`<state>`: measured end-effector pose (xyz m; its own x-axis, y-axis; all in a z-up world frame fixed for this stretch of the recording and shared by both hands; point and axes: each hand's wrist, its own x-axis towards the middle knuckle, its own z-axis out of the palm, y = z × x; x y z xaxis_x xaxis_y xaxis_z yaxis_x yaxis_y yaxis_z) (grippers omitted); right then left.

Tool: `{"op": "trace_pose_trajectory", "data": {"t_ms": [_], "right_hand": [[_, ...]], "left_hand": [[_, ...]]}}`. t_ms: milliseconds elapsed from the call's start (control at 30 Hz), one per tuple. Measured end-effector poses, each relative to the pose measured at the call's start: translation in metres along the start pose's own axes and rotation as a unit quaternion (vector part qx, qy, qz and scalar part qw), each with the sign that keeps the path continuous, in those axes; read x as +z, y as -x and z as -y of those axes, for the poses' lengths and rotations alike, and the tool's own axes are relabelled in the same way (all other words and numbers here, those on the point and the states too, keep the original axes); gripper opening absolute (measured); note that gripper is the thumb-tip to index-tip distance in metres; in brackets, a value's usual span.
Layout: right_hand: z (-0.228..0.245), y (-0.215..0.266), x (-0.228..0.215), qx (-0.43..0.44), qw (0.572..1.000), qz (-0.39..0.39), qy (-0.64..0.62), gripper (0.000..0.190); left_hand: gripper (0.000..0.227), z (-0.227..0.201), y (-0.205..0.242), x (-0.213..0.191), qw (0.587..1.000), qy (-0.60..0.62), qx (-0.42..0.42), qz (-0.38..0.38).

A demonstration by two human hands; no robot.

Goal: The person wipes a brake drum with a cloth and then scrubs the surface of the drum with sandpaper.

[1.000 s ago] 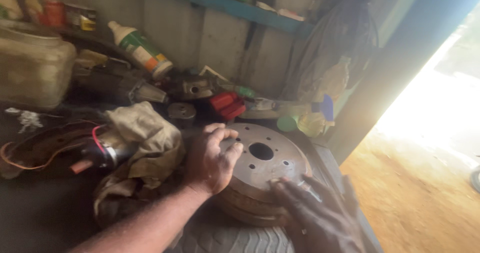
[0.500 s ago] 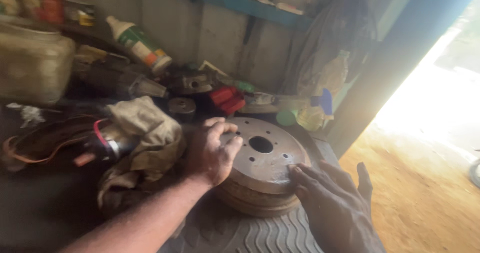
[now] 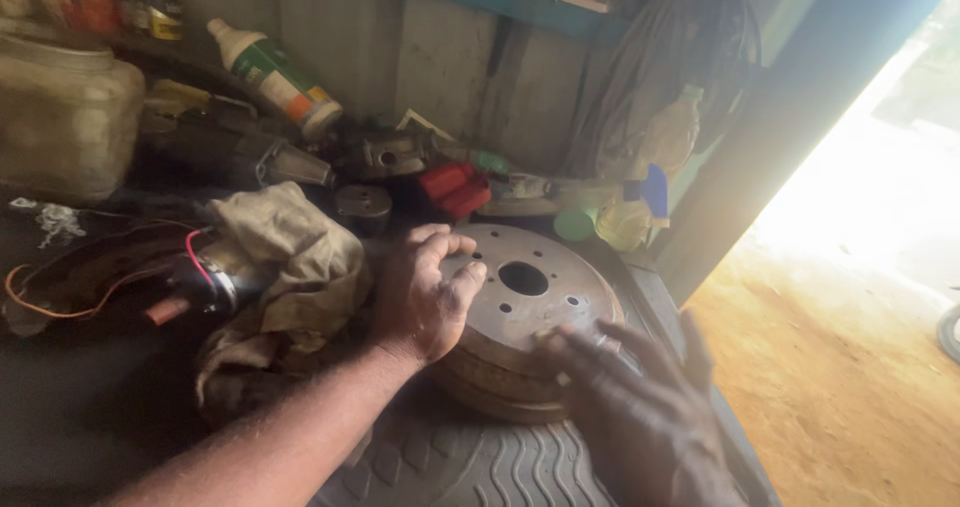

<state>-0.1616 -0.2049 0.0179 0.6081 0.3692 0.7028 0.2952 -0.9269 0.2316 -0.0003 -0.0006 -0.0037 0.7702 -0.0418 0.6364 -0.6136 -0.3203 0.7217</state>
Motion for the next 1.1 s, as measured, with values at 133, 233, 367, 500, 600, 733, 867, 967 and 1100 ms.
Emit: {"op": "trace_pose_trajectory", "data": {"t_ms": [133, 233, 367, 500, 600, 733, 867, 967, 1100], "right_hand": [[-0.036, 0.004, -0.002, 0.098, 0.992, -0.043, 0.063, 0.032], [-0.06, 0.018, -0.006, 0.236, 0.969, 0.046, 0.056, 0.05], [-0.066, 0.02, 0.002, 0.306, 0.951, 0.032, -0.038, 0.038], [-0.066, 0.008, 0.003, 0.499, 0.844, 0.05, -0.193, 0.045], [-0.071, 0.011, 0.004, 0.51, 0.824, 0.021, -0.247, 0.047], [-0.082, 0.021, 0.016, 0.501, 0.818, -0.026, -0.283, 0.046], [-0.082, 0.028, 0.025, 0.442, 0.85, -0.004, -0.287, 0.045], [-0.075, 0.017, 0.035, 0.444, 0.85, 0.009, -0.283, 0.045], [-0.075, -0.002, 0.036, 0.441, 0.857, 0.016, -0.267, 0.044]], "left_hand": [[0.039, -0.005, -0.003, -0.006, 1.0, 0.0, -0.005, 0.011], [0.039, -0.006, -0.003, -0.004, 0.999, 0.009, -0.024, 0.02], [0.04, -0.007, -0.003, -0.003, 0.999, 0.005, -0.035, 0.026], [0.041, -0.005, -0.002, -0.004, 0.999, 0.009, -0.016, 0.027], [0.04, -0.008, -0.002, -0.003, 1.0, -0.004, -0.012, 0.023], [0.045, -0.039, -0.01, -0.016, 0.999, -0.021, 0.035, 0.01], [0.048, -0.084, -0.047, -0.074, 0.994, -0.018, 0.087, 0.066], [0.051, -0.107, -0.07, -0.133, 0.992, -0.024, -0.003, 0.124], [0.042, -0.106, -0.054, -0.183, 0.996, -0.028, -0.053, 0.069]]}}
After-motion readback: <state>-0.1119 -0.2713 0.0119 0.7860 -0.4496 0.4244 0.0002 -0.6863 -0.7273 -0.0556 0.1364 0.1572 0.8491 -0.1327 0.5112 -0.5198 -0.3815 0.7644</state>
